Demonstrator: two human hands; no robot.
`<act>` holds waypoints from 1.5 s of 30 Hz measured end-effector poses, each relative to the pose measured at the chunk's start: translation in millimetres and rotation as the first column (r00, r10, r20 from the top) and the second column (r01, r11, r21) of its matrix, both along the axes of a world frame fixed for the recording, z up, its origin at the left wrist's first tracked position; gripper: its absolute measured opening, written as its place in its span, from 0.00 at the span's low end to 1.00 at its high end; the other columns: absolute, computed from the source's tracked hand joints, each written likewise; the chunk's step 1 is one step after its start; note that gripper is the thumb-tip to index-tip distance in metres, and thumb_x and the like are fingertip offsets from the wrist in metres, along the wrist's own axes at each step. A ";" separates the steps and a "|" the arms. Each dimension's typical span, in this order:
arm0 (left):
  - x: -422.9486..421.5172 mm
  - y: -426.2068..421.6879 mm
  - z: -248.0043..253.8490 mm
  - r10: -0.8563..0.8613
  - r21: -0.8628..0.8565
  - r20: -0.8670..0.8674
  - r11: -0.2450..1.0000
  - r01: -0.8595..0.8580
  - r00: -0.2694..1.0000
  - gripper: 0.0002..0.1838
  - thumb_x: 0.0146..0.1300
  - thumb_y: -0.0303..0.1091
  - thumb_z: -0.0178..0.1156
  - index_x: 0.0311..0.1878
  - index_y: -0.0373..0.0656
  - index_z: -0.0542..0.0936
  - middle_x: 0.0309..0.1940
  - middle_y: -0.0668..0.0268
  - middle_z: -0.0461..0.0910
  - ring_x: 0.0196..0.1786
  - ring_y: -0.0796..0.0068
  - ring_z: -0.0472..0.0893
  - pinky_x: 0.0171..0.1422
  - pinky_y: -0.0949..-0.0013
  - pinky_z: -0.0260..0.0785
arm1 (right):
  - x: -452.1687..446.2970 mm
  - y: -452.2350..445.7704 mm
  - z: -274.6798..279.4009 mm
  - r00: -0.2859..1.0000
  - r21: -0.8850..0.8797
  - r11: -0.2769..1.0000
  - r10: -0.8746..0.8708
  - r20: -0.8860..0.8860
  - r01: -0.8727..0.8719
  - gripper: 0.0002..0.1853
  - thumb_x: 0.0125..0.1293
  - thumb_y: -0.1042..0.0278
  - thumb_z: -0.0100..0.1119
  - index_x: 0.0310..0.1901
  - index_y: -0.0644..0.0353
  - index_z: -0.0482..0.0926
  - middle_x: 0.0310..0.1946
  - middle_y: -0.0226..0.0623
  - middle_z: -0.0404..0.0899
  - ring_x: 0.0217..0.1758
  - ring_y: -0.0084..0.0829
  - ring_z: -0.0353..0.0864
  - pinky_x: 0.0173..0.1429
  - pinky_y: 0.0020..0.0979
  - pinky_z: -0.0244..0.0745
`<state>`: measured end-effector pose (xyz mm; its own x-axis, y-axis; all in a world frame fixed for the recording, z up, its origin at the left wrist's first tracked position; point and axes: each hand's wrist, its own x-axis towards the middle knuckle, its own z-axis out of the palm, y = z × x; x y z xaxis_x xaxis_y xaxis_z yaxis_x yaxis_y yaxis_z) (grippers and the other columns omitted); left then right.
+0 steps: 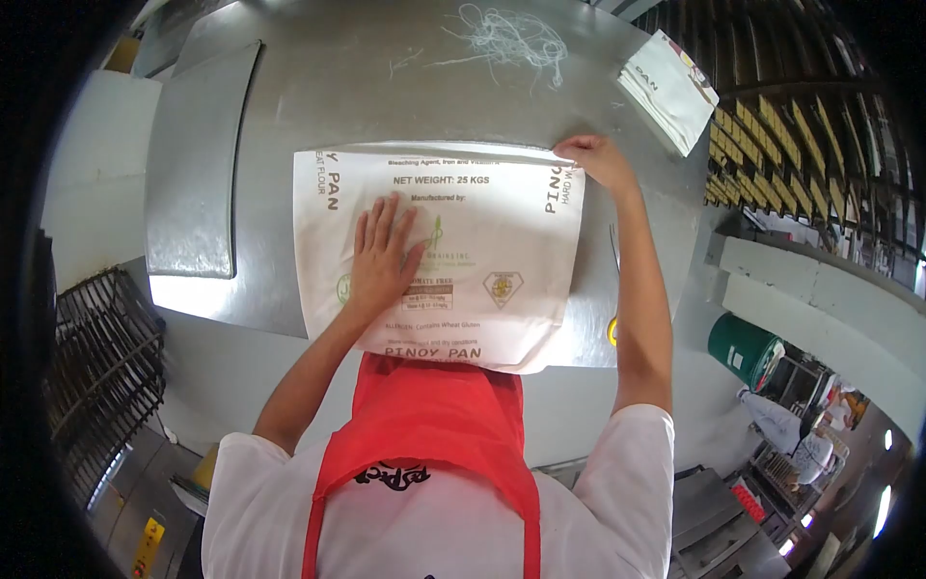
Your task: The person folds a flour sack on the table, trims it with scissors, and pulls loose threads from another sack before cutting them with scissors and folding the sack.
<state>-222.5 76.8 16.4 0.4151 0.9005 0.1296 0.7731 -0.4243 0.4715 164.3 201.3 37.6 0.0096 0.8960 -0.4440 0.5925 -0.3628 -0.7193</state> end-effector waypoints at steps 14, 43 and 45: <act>1.3 -1.8 -0.6 -0.007 0.028 -0.025 1.000 0.007 1.000 0.30 0.69 0.41 0.57 0.73 0.45 0.66 0.77 0.52 0.55 0.79 0.49 0.54 0.81 0.44 0.42 | 13.2 0.5 -11.3 0.986 -0.097 0.989 -0.124 -0.114 0.113 0.14 0.66 0.59 0.64 0.46 0.59 0.85 0.41 0.27 0.85 0.40 0.18 0.77 0.48 0.24 0.70; 136.0 125.3 23.6 -0.147 0.157 0.243 0.981 0.110 0.959 0.14 0.65 0.39 0.64 0.48 0.40 0.82 0.46 0.54 0.82 0.50 0.55 0.81 0.57 0.56 0.71 | -11.2 -118.6 35.7 0.930 0.518 0.790 -0.365 -0.034 0.329 0.10 0.68 0.69 0.59 0.46 0.63 0.83 0.41 0.41 0.84 0.44 0.34 0.82 0.48 0.33 0.77; 172.7 150.1 22.1 -0.131 -0.189 0.041 0.973 0.136 0.991 0.19 0.62 0.47 0.66 0.43 0.37 0.84 0.36 0.52 0.84 0.41 0.53 0.84 0.50 0.56 0.73 | -23.6 -159.9 35.2 0.937 0.507 0.794 -0.338 -0.091 0.336 0.08 0.68 0.71 0.59 0.46 0.62 0.82 0.39 0.38 0.84 0.41 0.30 0.81 0.47 0.30 0.76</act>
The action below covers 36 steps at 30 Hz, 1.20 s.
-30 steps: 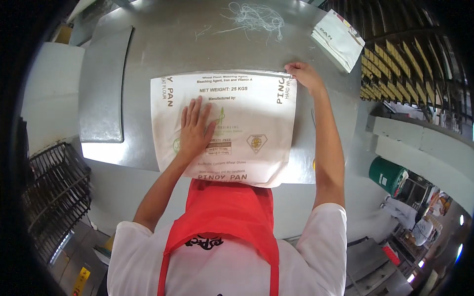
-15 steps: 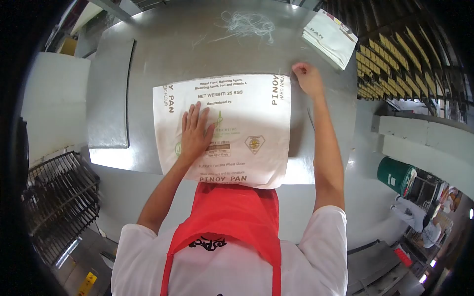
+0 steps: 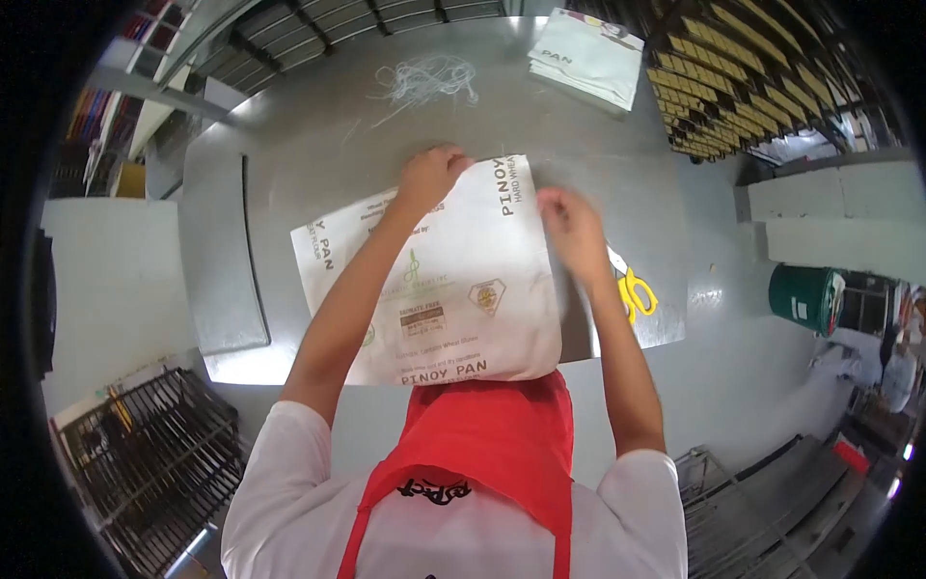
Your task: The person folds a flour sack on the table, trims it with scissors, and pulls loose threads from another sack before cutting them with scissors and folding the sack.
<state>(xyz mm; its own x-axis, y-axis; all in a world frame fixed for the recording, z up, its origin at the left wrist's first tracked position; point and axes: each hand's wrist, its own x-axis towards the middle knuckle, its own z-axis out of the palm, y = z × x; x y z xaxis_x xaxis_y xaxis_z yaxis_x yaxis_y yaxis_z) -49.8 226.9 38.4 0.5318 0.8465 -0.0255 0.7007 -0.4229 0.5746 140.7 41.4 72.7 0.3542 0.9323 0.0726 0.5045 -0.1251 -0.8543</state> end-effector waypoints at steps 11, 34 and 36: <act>68.8 62.2 -22.3 -0.513 -0.326 -0.192 0.838 0.439 0.837 0.24 0.51 0.54 0.74 0.38 0.40 0.88 0.33 0.57 0.86 0.34 0.63 0.82 0.43 0.63 0.72 | -57.1 -109.8 -36.4 0.991 -0.034 0.991 0.130 -0.038 -0.132 0.07 0.65 0.74 0.60 0.44 0.59 0.80 0.41 0.38 0.78 0.44 0.39 0.80 0.48 0.35 0.76; 54.9 45.9 17.1 -0.091 -0.639 0.052 0.762 0.103 0.995 0.21 0.61 0.47 0.71 0.48 0.39 0.86 0.38 0.69 0.86 0.40 0.79 0.80 0.49 0.74 0.72 | -14.5 -132.0 -34.0 0.997 0.131 0.989 -0.071 0.009 0.069 0.08 0.62 0.78 0.59 0.42 0.58 0.80 0.41 0.41 0.77 0.49 0.45 0.77 0.55 0.40 0.71; 56.8 48.7 8.7 -0.172 -0.556 0.048 0.814 0.169 0.984 0.19 0.62 0.46 0.70 0.45 0.39 0.87 0.36 0.70 0.86 0.37 0.80 0.80 0.46 0.74 0.73 | 17.1 -151.5 -16.9 0.948 0.104 0.961 -0.270 0.166 0.256 0.09 0.61 0.77 0.60 0.43 0.60 0.79 0.43 0.42 0.77 0.49 0.45 0.76 0.53 0.42 0.71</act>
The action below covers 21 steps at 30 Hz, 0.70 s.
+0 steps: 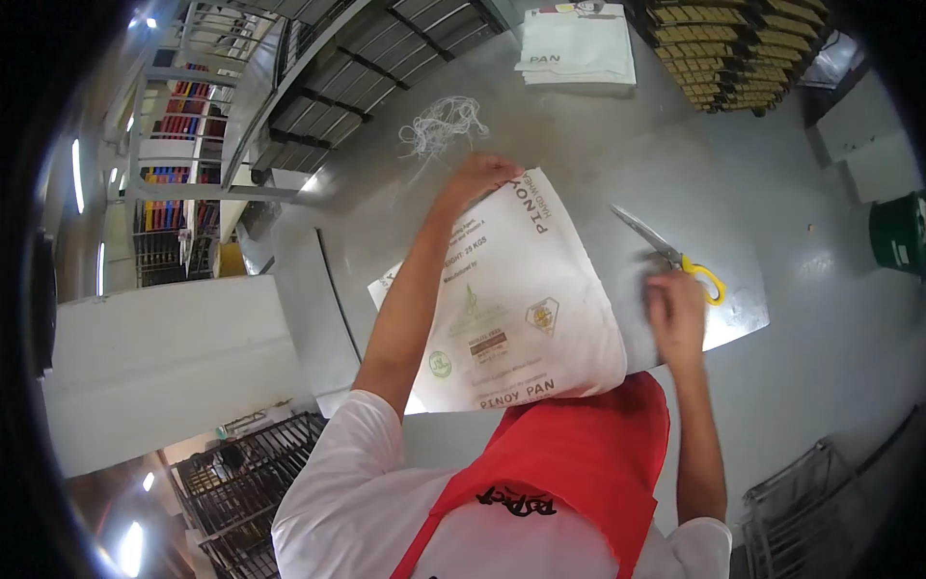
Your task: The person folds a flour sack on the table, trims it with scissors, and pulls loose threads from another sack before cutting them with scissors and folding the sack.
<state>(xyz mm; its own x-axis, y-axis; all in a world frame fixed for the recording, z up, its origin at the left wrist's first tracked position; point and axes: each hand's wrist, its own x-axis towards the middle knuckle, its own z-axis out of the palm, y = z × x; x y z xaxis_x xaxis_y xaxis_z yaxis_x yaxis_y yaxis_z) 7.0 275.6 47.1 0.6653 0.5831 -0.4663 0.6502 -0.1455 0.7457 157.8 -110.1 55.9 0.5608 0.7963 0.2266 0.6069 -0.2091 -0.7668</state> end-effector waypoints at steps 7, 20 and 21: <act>-1.6 6.7 -8.6 -0.053 0.131 0.061 0.990 0.045 0.997 0.18 0.60 0.45 0.70 0.42 0.38 0.87 0.33 0.65 0.87 0.33 0.79 0.82 0.40 0.73 0.74 | 34.4 -51.8 -5.6 0.992 -0.339 0.936 -0.054 0.118 0.091 0.15 0.64 0.72 0.61 0.52 0.61 0.77 0.52 0.42 0.75 0.56 0.45 0.75 0.59 0.42 0.73; -3.2 -3.6 7.8 -0.115 0.345 0.111 0.936 0.070 0.987 0.11 0.62 0.37 0.67 0.41 0.38 0.87 0.32 0.61 0.87 0.35 0.71 0.84 0.43 0.67 0.75 | 92.9 -1.5 49.8 0.835 -0.510 0.816 -0.063 -0.547 -0.272 0.16 0.61 0.68 0.66 0.49 0.65 0.79 0.31 0.32 0.78 0.27 0.27 0.79 0.33 0.31 0.77; -3.8 -3.9 7.4 -0.129 0.349 0.135 0.934 0.075 0.982 0.10 0.62 0.36 0.67 0.40 0.39 0.87 0.32 0.60 0.87 0.36 0.69 0.85 0.45 0.66 0.75 | 101.5 11.2 62.1 0.841 -0.531 0.791 -0.039 -0.539 -0.304 0.18 0.61 0.67 0.67 0.50 0.64 0.79 0.29 0.30 0.76 0.28 0.22 0.76 0.32 0.27 0.75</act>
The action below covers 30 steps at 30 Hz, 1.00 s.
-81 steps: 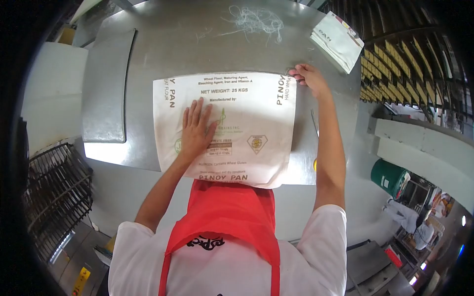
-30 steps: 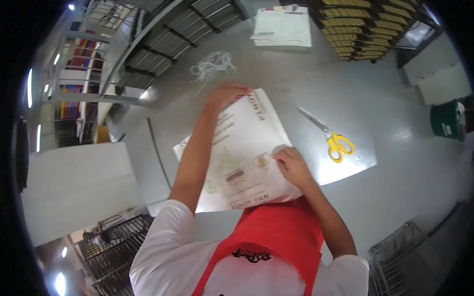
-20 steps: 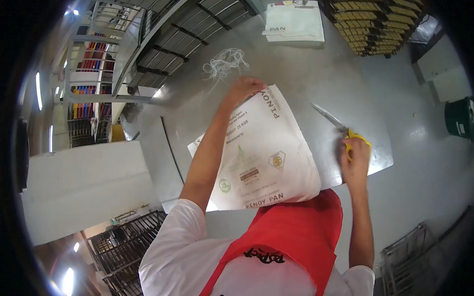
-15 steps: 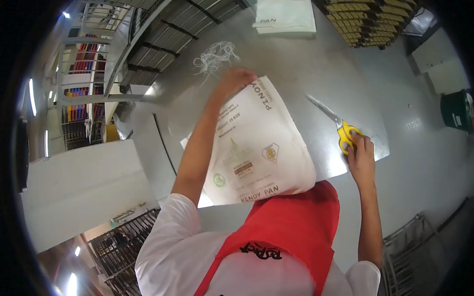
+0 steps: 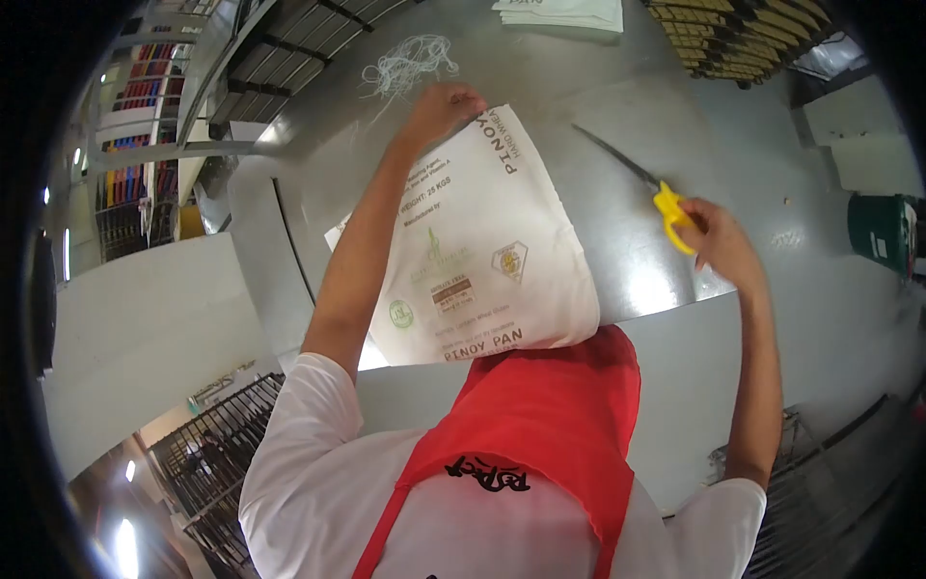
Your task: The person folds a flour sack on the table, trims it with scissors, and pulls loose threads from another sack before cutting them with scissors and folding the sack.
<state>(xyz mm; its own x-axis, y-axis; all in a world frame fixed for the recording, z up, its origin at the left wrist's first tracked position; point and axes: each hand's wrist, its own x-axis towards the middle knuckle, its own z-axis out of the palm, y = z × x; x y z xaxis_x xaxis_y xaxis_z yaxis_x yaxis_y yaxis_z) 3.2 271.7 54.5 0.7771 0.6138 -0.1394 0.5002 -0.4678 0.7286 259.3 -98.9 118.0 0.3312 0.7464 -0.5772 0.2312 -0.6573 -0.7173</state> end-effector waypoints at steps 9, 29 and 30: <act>-4.2 -9.7 34.0 0.039 0.023 -0.053 0.999 -0.038 0.998 0.12 0.59 0.41 0.69 0.38 0.43 0.88 0.38 0.60 0.85 0.40 0.65 0.83 0.47 0.63 0.74 | 70.0 123.9 41.0 0.813 -0.048 0.855 0.506 0.288 -0.516 0.29 0.52 0.50 0.76 0.50 0.63 0.82 0.27 0.27 0.77 0.30 0.20 0.73 0.30 0.22 0.68; -5.5 -4.7 48.9 -0.076 0.121 0.107 0.991 0.063 0.991 0.09 0.59 0.41 0.68 0.40 0.51 0.89 0.44 0.64 0.74 0.48 0.66 0.76 0.55 0.65 0.68 | 46.9 236.5 63.0 0.623 -0.259 0.609 0.781 0.035 -0.750 0.27 0.54 0.47 0.74 0.52 0.55 0.85 0.29 0.22 0.81 0.23 0.16 0.74 0.25 0.21 0.73; -4.9 -5.0 49.4 -0.101 0.135 0.137 0.987 0.083 0.985 0.08 0.59 0.39 0.69 0.40 0.50 0.89 0.42 0.66 0.74 0.43 0.69 0.75 0.50 0.67 0.69 | 44.1 240.4 60.2 0.632 -0.259 0.615 0.775 0.021 -0.745 0.27 0.53 0.50 0.75 0.52 0.55 0.85 0.28 0.23 0.80 0.22 0.17 0.73 0.25 0.22 0.73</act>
